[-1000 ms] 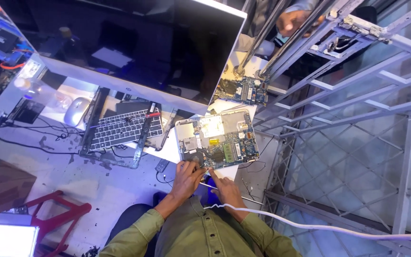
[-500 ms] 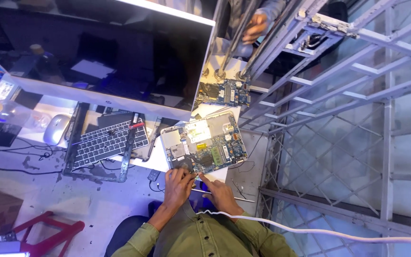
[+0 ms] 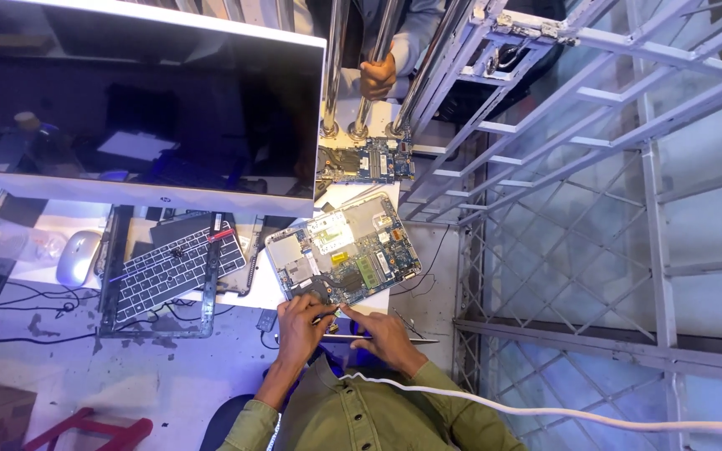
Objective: Disassembling a laptop to access and inspect the motherboard and internal components.
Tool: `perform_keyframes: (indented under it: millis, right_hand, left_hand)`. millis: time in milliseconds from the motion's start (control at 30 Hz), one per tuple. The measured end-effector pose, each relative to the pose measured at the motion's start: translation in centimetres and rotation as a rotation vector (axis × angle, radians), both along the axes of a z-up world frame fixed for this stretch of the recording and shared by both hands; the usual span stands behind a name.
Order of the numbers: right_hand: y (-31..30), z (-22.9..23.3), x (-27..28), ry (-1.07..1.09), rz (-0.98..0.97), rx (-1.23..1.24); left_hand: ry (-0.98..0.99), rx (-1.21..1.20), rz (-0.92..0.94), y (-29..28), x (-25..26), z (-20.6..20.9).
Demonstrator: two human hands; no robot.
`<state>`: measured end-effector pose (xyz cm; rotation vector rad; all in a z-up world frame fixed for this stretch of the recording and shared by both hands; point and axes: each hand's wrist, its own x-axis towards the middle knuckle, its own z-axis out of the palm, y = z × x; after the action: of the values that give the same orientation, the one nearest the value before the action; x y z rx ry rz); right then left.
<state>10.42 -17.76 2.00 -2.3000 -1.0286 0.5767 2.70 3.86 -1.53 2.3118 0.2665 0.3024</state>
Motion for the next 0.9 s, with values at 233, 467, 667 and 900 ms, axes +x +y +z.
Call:
perform_keyframes:
  millis: [233,467,667,900]
  right_hand:
    - [-0.1,-1.0,0.2,0.024,0.009,0.023]
    - [-0.1,-1.8,0.0,-0.028,-0.02,0.064]
    - [0.0,-1.5,0.0,-0.032,-0.03,0.062]
    - [-0.2,-2.2,-0.3,-0.026,-0.049,0.094]
  left_hand:
    - [0.043,-0.077,-0.05,0.9,0.6,-0.5]
    - [0.037,-0.093,-0.013,0.6,0.6,0.0]
    - [0.051,-0.115,-0.021,0.7,0.6,0.1]
    - [0.056,-0.123,-0.025,0.8,0.6,0.2]
